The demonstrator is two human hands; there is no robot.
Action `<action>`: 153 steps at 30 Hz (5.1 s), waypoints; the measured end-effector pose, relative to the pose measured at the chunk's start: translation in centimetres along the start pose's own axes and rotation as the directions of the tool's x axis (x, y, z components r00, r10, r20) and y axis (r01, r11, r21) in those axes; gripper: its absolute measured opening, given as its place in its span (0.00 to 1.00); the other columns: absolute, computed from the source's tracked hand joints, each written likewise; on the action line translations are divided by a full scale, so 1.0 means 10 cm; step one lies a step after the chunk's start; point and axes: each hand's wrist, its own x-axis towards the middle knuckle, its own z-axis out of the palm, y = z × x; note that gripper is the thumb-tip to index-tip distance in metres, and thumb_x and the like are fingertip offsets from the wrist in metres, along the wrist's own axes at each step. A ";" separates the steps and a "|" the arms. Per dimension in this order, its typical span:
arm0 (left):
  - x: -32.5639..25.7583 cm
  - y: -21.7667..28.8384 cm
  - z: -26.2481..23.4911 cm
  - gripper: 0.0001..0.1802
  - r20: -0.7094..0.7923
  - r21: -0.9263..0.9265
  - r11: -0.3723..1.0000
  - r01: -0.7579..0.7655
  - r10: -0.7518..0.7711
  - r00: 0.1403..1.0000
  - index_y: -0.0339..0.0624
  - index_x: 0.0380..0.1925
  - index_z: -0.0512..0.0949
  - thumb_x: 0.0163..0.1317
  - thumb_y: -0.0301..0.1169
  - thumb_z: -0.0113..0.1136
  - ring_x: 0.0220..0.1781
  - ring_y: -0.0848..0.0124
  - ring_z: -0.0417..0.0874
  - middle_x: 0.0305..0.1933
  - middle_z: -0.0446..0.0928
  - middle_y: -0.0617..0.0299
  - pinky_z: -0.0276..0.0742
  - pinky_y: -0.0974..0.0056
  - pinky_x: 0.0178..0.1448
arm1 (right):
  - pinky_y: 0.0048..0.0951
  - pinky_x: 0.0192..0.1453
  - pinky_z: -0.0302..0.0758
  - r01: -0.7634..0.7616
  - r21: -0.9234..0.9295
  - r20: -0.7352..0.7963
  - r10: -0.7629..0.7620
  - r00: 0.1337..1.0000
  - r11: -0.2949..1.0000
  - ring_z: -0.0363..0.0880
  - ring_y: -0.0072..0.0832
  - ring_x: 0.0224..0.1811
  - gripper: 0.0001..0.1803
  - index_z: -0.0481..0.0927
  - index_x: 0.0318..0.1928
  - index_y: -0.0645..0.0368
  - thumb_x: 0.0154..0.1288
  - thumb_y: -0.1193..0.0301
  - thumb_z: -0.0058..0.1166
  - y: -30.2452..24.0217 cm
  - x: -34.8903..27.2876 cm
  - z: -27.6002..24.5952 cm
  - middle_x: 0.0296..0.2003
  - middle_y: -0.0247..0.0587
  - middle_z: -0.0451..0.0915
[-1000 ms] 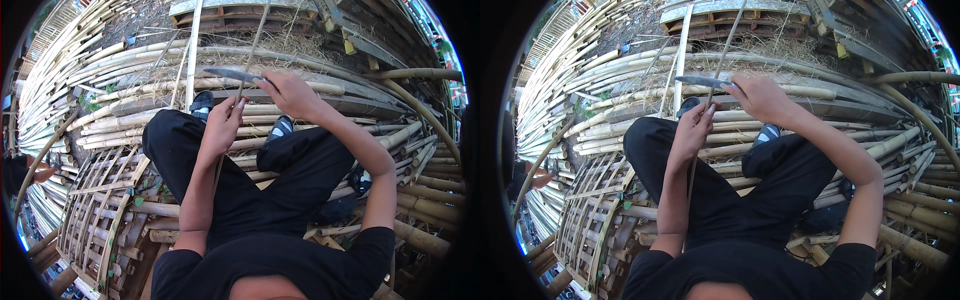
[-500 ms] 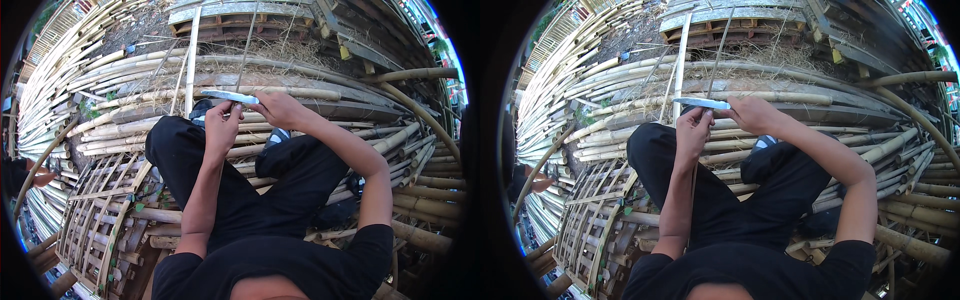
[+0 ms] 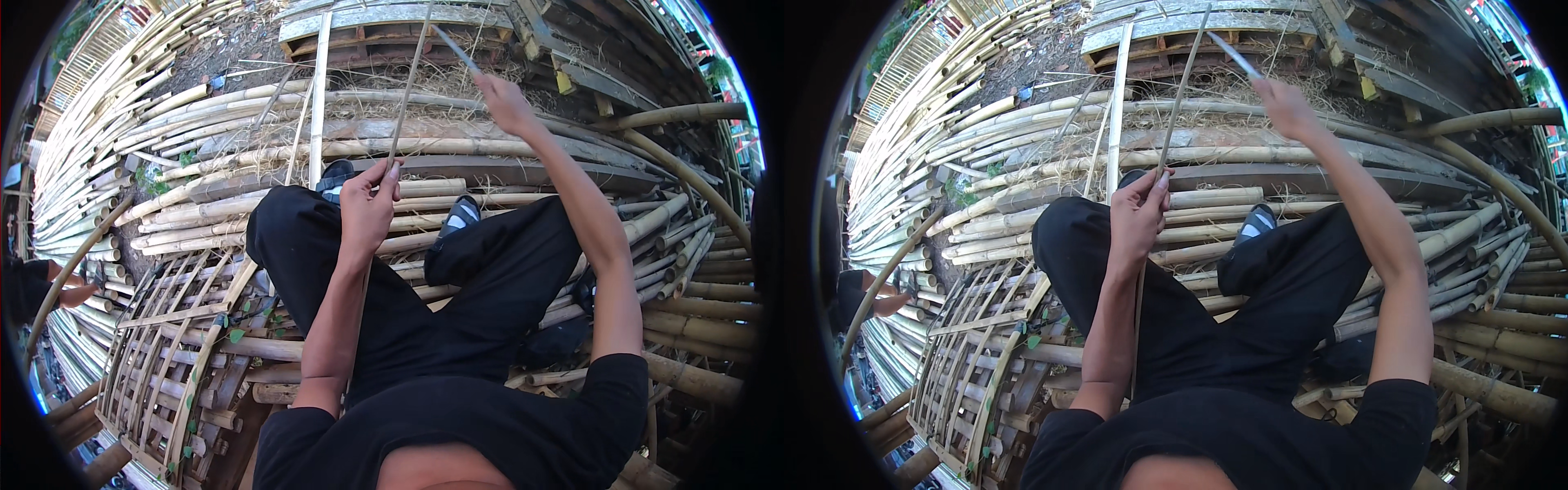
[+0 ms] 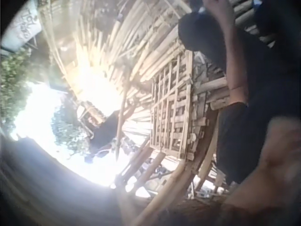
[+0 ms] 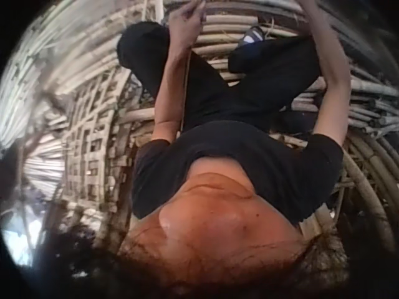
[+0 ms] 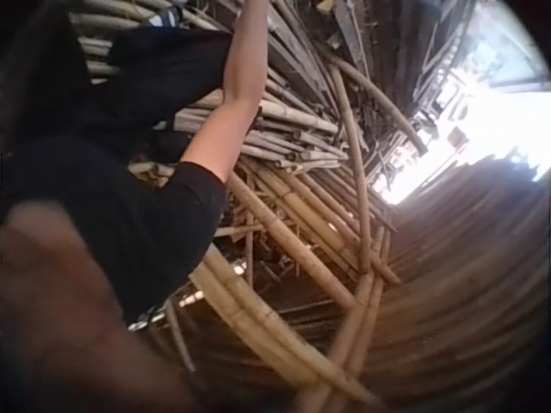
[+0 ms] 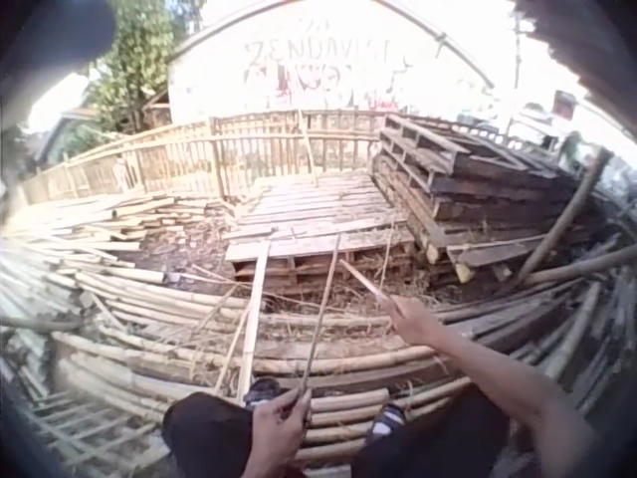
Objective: The person shaves a narrow strip of bamboo using a knife.
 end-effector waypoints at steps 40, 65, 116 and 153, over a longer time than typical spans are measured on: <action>0.27 0.21 0.49 0.15 0.040 0.590 0.615 -0.523 0.625 0.780 0.35 0.47 0.77 0.66 0.33 0.60 0.36 0.66 0.80 0.36 0.79 0.54 0.76 0.63 0.42 | 0.19 0.14 0.47 -0.298 0.868 0.253 0.163 0.954 0.396 0.55 0.11 0.10 0.21 0.82 0.35 0.58 0.64 0.51 0.59 -0.40 -0.35 -0.06 0.26 0.28 0.79; 0.15 -0.17 0.43 0.15 -0.022 -0.275 0.961 -0.020 0.015 1.000 0.38 0.52 0.74 0.76 0.36 0.45 0.15 0.88 0.53 0.19 0.57 0.77 0.46 0.77 0.16 | 0.44 0.30 0.68 0.231 0.093 0.059 -0.237 0.970 0.969 0.76 0.44 0.24 0.23 0.73 0.36 0.64 0.72 0.53 0.47 -0.61 -0.45 0.33 0.20 0.51 0.75; 0.21 -0.35 0.29 0.13 -0.130 -0.009 0.988 -0.153 0.151 0.980 0.37 0.47 0.77 0.75 0.34 0.47 0.15 0.87 0.55 0.17 0.59 0.76 0.49 0.77 0.17 | 0.53 0.39 0.71 0.399 -0.048 0.332 -0.362 0.871 0.916 0.77 0.57 0.34 0.22 0.76 0.41 0.60 0.73 0.53 0.41 -0.59 -0.52 0.28 0.27 0.58 0.78; 0.00 -0.34 0.26 0.12 -0.078 0.106 0.989 -0.108 0.116 0.990 0.35 0.44 0.82 0.71 0.31 0.53 0.23 0.85 0.59 0.22 0.69 0.71 0.55 0.73 0.24 | 0.49 0.37 0.69 -0.050 -0.091 -0.099 0.040 0.994 0.995 0.76 0.55 0.31 0.30 0.78 0.34 0.65 0.74 0.49 0.39 0.25 0.21 -0.27 0.25 0.57 0.77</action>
